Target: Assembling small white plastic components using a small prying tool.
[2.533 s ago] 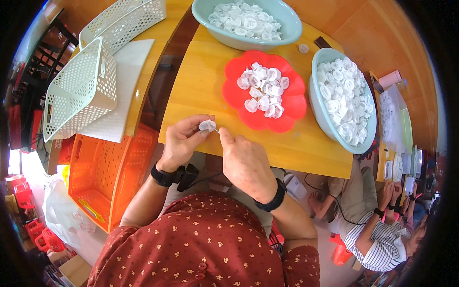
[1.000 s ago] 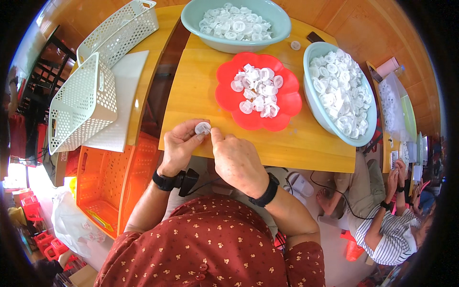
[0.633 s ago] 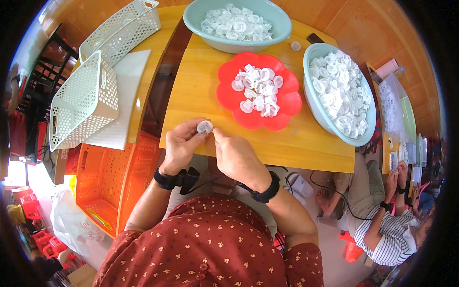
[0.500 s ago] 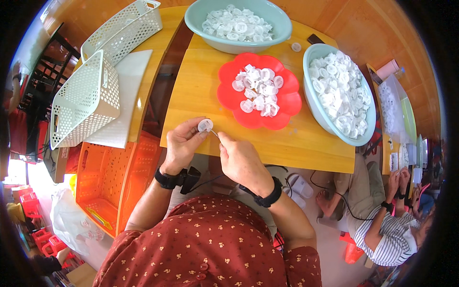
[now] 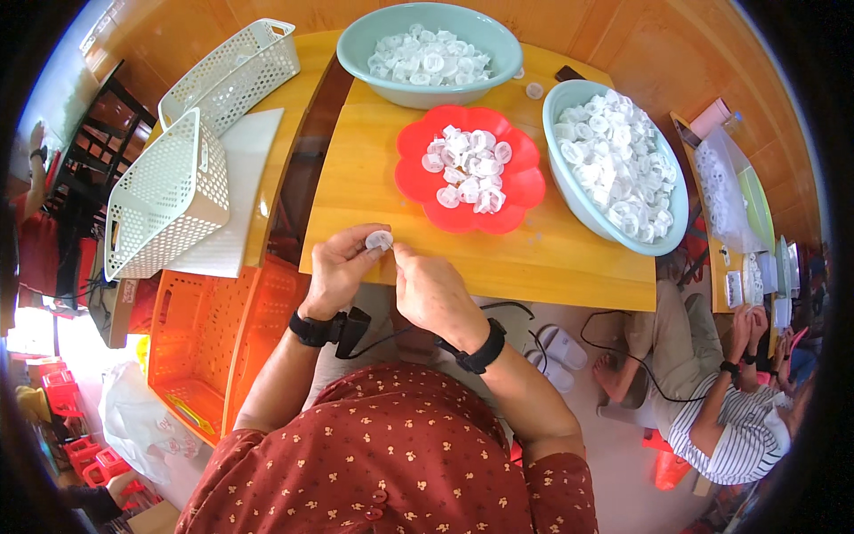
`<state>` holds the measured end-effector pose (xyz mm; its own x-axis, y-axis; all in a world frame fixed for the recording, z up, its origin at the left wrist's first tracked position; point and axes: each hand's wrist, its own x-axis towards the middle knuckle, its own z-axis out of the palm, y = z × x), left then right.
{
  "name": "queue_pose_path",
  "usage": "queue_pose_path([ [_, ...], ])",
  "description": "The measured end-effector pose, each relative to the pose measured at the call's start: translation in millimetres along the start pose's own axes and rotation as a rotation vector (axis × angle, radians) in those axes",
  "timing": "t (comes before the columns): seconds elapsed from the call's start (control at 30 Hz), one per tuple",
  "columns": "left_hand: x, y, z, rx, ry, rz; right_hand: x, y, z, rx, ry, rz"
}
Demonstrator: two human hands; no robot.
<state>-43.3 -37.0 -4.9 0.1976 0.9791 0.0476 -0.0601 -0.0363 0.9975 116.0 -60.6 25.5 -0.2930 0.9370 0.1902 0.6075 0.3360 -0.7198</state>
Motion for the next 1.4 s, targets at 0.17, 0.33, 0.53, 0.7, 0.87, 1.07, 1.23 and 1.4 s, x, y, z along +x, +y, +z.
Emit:
queue_pose_path([
  [0.17,2,-1,3,-0.160,0.042,-0.019,-4,4,-7,0.107,0.057,-0.109],
  [0.33,31,37,4,-0.038,0.029,-0.092,-27,23,-9,0.094,0.199,-0.027],
  [0.53,100,143,35,-0.280,0.085,0.141,-33,28,-10,0.130,0.114,0.106],
  [0.7,38,133,43,0.165,-0.315,0.209,-34,45,-4,0.254,0.202,0.088],
  [0.87,-28,176,66,0.004,-1.051,0.822,-32,35,-16,0.421,0.062,0.257],
  [1.07,-84,202,87,-0.603,-1.233,0.976,-30,43,-17,0.504,0.031,0.269],
  [1.23,-96,186,86,-0.753,-1.162,0.952,-34,39,-21,0.463,0.039,0.262],
  [1.4,-107,184,63,-0.521,-0.916,1.012,-30,32,-19,0.497,0.046,0.277],
])
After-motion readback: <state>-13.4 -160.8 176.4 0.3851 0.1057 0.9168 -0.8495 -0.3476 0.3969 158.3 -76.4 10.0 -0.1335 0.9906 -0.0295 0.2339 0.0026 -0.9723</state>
